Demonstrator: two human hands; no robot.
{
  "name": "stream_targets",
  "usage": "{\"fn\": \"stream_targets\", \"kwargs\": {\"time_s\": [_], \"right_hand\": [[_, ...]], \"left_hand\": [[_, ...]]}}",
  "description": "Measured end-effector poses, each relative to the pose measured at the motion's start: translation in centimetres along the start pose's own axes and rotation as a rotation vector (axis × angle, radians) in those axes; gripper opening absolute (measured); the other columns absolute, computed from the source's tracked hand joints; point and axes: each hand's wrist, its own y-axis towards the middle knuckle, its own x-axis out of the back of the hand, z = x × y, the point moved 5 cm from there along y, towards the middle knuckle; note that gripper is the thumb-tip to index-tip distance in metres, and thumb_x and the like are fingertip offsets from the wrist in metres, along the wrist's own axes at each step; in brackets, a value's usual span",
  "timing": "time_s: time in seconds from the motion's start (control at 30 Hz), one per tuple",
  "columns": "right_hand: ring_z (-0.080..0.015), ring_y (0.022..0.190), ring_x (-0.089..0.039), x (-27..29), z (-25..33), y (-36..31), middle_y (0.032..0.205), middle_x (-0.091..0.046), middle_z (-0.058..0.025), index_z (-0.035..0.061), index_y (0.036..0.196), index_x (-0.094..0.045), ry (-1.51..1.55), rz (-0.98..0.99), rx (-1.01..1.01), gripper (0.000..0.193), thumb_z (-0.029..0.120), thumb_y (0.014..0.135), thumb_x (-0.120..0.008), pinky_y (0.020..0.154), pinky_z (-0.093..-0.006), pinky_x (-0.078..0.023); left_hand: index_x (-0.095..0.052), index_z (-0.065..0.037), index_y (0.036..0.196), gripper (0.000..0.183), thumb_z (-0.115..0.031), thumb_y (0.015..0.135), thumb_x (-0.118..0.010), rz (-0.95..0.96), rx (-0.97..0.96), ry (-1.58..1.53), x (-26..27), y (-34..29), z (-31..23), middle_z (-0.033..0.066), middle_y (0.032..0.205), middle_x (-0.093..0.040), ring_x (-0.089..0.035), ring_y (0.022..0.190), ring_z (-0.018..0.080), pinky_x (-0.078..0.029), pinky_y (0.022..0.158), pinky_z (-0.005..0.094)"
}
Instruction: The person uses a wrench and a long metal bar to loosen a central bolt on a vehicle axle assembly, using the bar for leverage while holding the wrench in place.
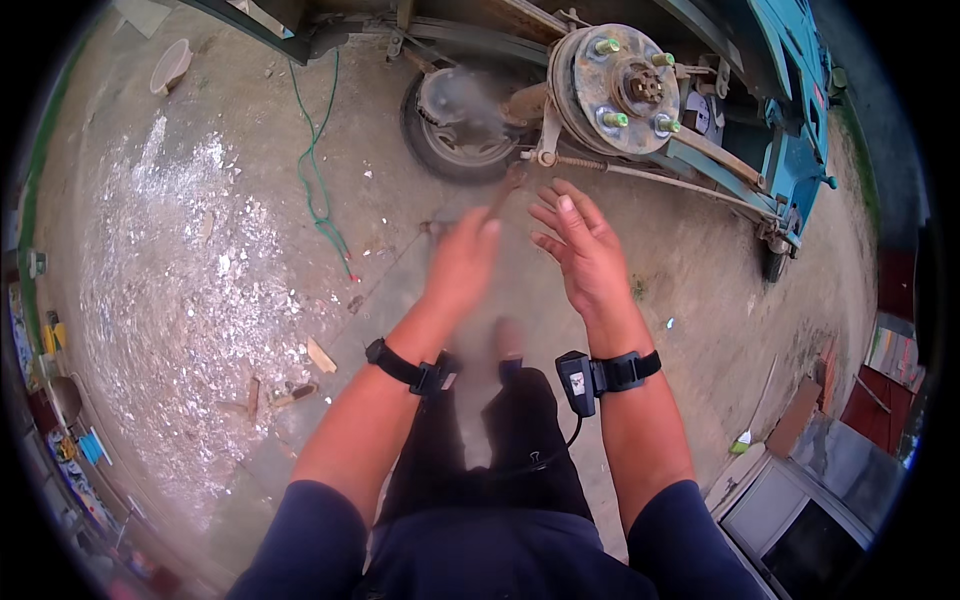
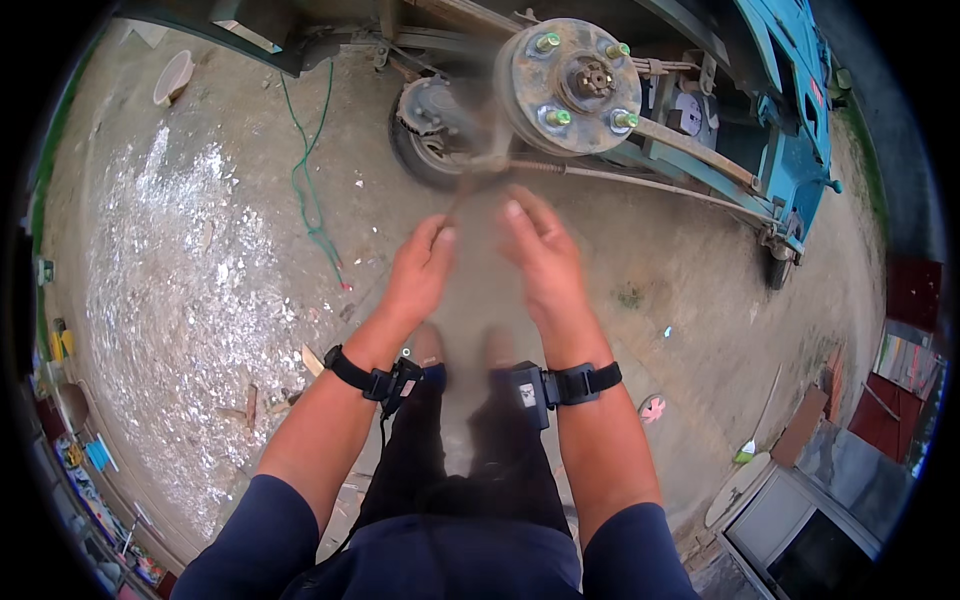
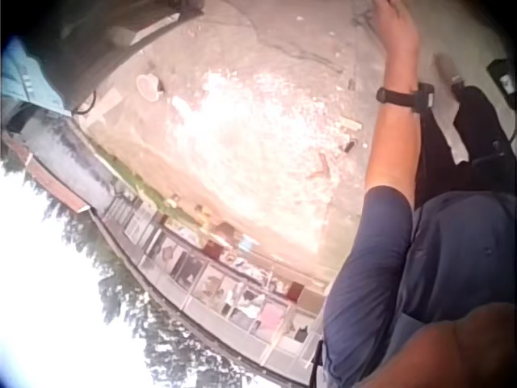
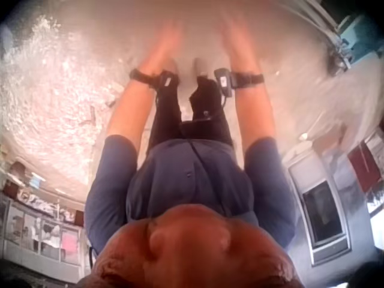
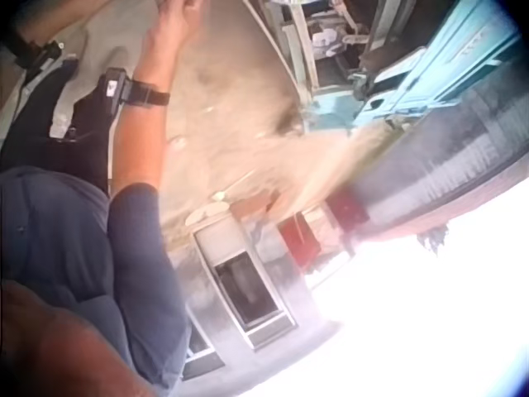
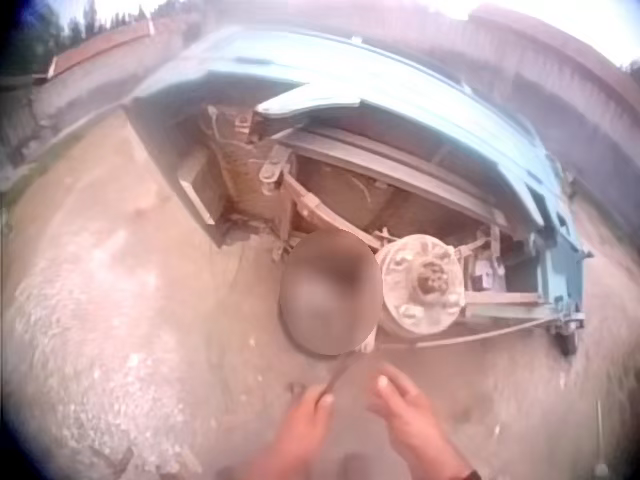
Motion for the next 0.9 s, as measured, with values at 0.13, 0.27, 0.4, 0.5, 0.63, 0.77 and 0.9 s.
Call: {"fn": "stream_targets", "kwargs": {"time_s": [0.13,0.27,0.4,0.5,0.63,0.77,0.9], "right_hand": [[-0.0269,0.127,-0.054,-1.4,-0.1,2.0,0.142,-0.053,-0.0167,0.0031,0.141,-0.048,0.114,0.059,0.022,0.053,0.032,0.099,-0.062,0.100,-0.0387,-0.045],[-0.0243,0.117,-0.061,-1.1,-0.5,4.8,0.128,-0.063,-0.0131,0.0032,0.129,-0.058,0.109,0.123,0.039,0.038,0.027,0.100,-0.061,0.099,-0.0385,-0.046],[-0.0225,0.108,-0.063,-1.2,-0.9,5.0,0.115,-0.068,-0.0089,0.0044,0.120,-0.064,0.144,0.110,0.040,0.029,0.025,0.100,-0.062,0.095,-0.0380,-0.048],[-0.0219,0.106,-0.064,-1.7,-0.8,4.8,0.113,-0.068,-0.0083,0.0053,0.118,-0.065,0.226,0.105,-0.001,0.026,0.024,0.100,-0.062,0.092,-0.0377,-0.050],[-0.0220,0.104,-0.065,-1.6,-0.6,4.7,0.111,-0.069,-0.0087,0.0061,0.115,-0.066,0.290,0.128,-0.036,0.023,0.023,0.099,-0.063,0.089,-0.0373,-0.051],[-0.0226,0.103,-0.066,-1.8,-0.5,4.5,0.109,-0.070,-0.0088,0.0070,0.110,-0.067,0.296,0.132,-0.076,0.018,0.020,0.098,-0.064,0.090,-0.0378,-0.051],[-0.0234,0.103,-0.066,-1.8,-0.4,4.5,0.111,-0.071,-0.0096,0.0080,0.107,-0.067,0.296,0.116,-0.063,0.014,0.019,0.098,-0.064,0.092,-0.0387,-0.050]], "left_hand": [[-0.057,-0.003,0.123,0.028,-0.021,0.102,-0.052,0.008,0.017,-0.053,-0.9,1.2,-1.3,0.0059,0.086,-0.063,-0.059,0.076,0.0128,-0.050,0.071,0.0300],[-0.056,-0.003,0.125,0.032,-0.023,0.101,-0.051,0.036,0.136,-0.124,-2.0,2.4,-1.2,0.0141,0.089,-0.065,-0.065,0.079,0.0235,-0.051,0.075,0.0367],[-0.056,-0.001,0.124,0.032,-0.023,0.102,-0.051,0.037,0.178,-0.177,-2.5,2.0,-2.2,0.0130,0.087,-0.065,-0.064,0.077,0.0218,-0.051,0.073,0.0360],[-0.056,0.000,0.123,0.031,-0.023,0.102,-0.050,0.017,0.166,-0.238,-3.0,1.5,-2.5,0.0123,0.088,-0.065,-0.063,0.077,0.0211,-0.051,0.072,0.0359],[-0.056,0.000,0.124,0.031,-0.022,0.103,-0.050,-0.014,0.133,-0.207,-3.0,1.1,-3.7,0.0127,0.091,-0.066,-0.063,0.078,0.0213,-0.051,0.073,0.0357],[-0.056,-0.001,0.126,0.031,-0.021,0.102,-0.050,-0.115,-0.026,-0.185,-3.1,0.7,-2.7,0.0155,0.098,-0.068,-0.066,0.084,0.0244,-0.051,0.077,0.0369],[-0.056,-0.002,0.128,0.032,-0.019,0.102,-0.050,0.005,0.210,-0.167,-2.8,0.9,-2.4,0.0125,0.101,-0.067,-0.063,0.088,0.0205,-0.050,0.079,0.0337]]}}
